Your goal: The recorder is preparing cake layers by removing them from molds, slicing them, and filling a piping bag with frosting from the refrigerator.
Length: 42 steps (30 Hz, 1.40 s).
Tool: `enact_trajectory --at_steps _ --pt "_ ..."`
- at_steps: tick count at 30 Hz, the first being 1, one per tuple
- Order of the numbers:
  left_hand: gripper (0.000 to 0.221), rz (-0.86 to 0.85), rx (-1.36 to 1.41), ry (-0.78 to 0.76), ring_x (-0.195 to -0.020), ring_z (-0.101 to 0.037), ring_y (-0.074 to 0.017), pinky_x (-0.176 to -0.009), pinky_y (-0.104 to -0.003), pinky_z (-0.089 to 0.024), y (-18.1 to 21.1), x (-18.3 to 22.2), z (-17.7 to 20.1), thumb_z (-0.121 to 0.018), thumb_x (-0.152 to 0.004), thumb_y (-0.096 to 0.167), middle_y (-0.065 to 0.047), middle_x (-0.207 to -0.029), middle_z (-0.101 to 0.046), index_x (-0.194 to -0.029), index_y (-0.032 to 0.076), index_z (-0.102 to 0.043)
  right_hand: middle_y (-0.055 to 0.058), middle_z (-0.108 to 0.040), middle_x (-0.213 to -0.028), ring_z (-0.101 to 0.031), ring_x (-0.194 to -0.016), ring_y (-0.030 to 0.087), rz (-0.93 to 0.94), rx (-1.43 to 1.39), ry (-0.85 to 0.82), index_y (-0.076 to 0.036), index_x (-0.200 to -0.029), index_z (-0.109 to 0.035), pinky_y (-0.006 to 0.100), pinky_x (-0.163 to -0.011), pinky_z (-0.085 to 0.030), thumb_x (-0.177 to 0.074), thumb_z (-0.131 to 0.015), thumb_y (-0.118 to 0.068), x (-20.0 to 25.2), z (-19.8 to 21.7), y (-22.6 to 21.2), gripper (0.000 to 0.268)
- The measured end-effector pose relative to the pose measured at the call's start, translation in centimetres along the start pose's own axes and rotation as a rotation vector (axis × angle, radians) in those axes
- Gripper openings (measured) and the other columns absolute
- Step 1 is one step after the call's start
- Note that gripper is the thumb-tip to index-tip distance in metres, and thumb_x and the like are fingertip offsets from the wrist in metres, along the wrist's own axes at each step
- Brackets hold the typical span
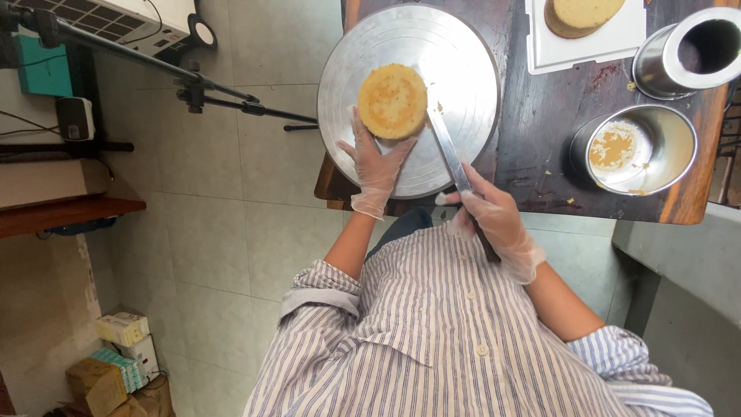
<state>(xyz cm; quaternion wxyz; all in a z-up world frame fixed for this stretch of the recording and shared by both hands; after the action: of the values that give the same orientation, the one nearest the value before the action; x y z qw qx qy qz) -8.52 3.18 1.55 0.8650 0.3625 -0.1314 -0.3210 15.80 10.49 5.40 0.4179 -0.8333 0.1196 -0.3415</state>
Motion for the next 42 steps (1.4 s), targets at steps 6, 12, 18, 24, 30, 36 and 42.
enact_trajectory --at_steps 6,12,18,24,30,36,42 --pt "0.127 0.034 0.012 0.005 -0.16 -0.018 -0.0333 -0.121 -0.064 0.019 -0.9 1.6 -1.4 -0.086 -0.077 0.045 -0.023 -0.17 -0.021 -0.162 -0.001 -0.005 0.01 -0.069 -0.107 -0.065 -0.064 0.013 -0.006 0.134 0.017 -0.008 -0.16 -0.035 0.023 -0.05 -0.05 -0.102 -0.046 -0.009 -2.2 -2.7 -5.1 0.059" --pt "0.122 0.113 0.095 -0.06 -0.161 -0.008 -0.0346 -0.12 -0.066 0.016 0.9 3.8 -1.6 -0.082 -0.079 0.035 -0.024 -0.172 -0.013 -0.163 0.0 -0.001 0.011 -0.072 -0.103 -0.062 -0.059 0.012 -0.051 0.094 0.022 -0.008 -0.159 -0.037 0.023 -0.049 -0.049 -0.102 -0.049 -0.011 1.3 -0.1 -1.7 0.059" --pt "0.118 0.152 0.044 -0.157 -0.159 -0.012 -0.0364 -0.12 -0.068 0.002 3.1 4.9 -0.7 -0.08 -0.08 0.037 -0.024 -0.169 -0.019 -0.163 0.001 -0.004 0.012 -0.072 -0.101 -0.063 -0.062 0.013 -0.047 0.061 0.038 -0.007 -0.159 -0.039 0.024 -0.05 -0.049 -0.102 -0.049 -0.011 1.2 -0.8 -2.4 0.059" --pt "0.097 0.056 0.137 -0.222 -0.153 -0.037 -0.0351 -0.123 -0.055 -0.029 4.4 6.2 0.7 -0.078 -0.081 0.023 -0.02 -0.163 -0.039 -0.161 0.006 -0.028 0.009 -0.065 -0.102 -0.066 -0.064 0.014 -0.005 0.125 0.024 -0.008 -0.159 -0.038 0.023 -0.05 -0.048 -0.103 -0.045 -0.012 -1.7 -2.7 -5.6 0.057" --pt "0.098 0.219 0.394 -0.058 -0.146 -0.049 -0.0326 -0.12 -0.045 -0.043 1.1 4.2 3.2 -0.081 -0.081 0.015 -0.019 -0.159 -0.046 -0.163 0.011 -0.028 0.013 -0.071 -0.102 -0.06 -0.059 0.013 -0.042 0.08 0.046 -0.007 -0.16 -0.039 0.024 -0.053 -0.05 -0.103 -0.047 -0.012 1.7 -0.4 -1.7 0.058" --pt "0.135 -0.192 0.506 -0.096 -0.159 -0.024 -0.0321 -0.132 -0.043 -0.023 0.0 -0.8 3.4 -0.097 -0.072 0.02 -0.021 -0.172 -0.015 -0.166 0.01 -0.001 0.013 -0.071 -0.102 -0.065 -0.061 0.013 -0.019 0.104 0.046 -0.007 -0.157 -0.038 0.025 -0.05 -0.049 -0.101 -0.046 -0.012 0.5 -1.2 -2.5 0.057" --pt "0.142 -0.199 0.498 -0.111 -0.159 -0.029 -0.0316 -0.132 -0.041 -0.028 0.8 -1.4 2.5 -0.101 -0.067 0.02 -0.021 -0.171 -0.02 -0.167 0.007 -0.001 0.011 -0.066 -0.102 -0.063 -0.064 0.012 -0.033 0.134 0.076 -0.009 -0.16 -0.039 0.023 -0.052 -0.048 -0.102 -0.044 -0.01 -1.8 -3.2 -5.9 0.059"
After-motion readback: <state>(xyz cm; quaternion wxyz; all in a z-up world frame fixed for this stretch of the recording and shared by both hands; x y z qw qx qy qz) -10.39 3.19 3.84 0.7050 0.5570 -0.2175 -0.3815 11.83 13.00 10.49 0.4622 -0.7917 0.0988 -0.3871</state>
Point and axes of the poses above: each hand's wrist, its own x-axis away from the middle knuckle, its own z-axis out of the back of the hand, y = z × x, the point moved 2 cm from there along -x, towards the middle knuckle
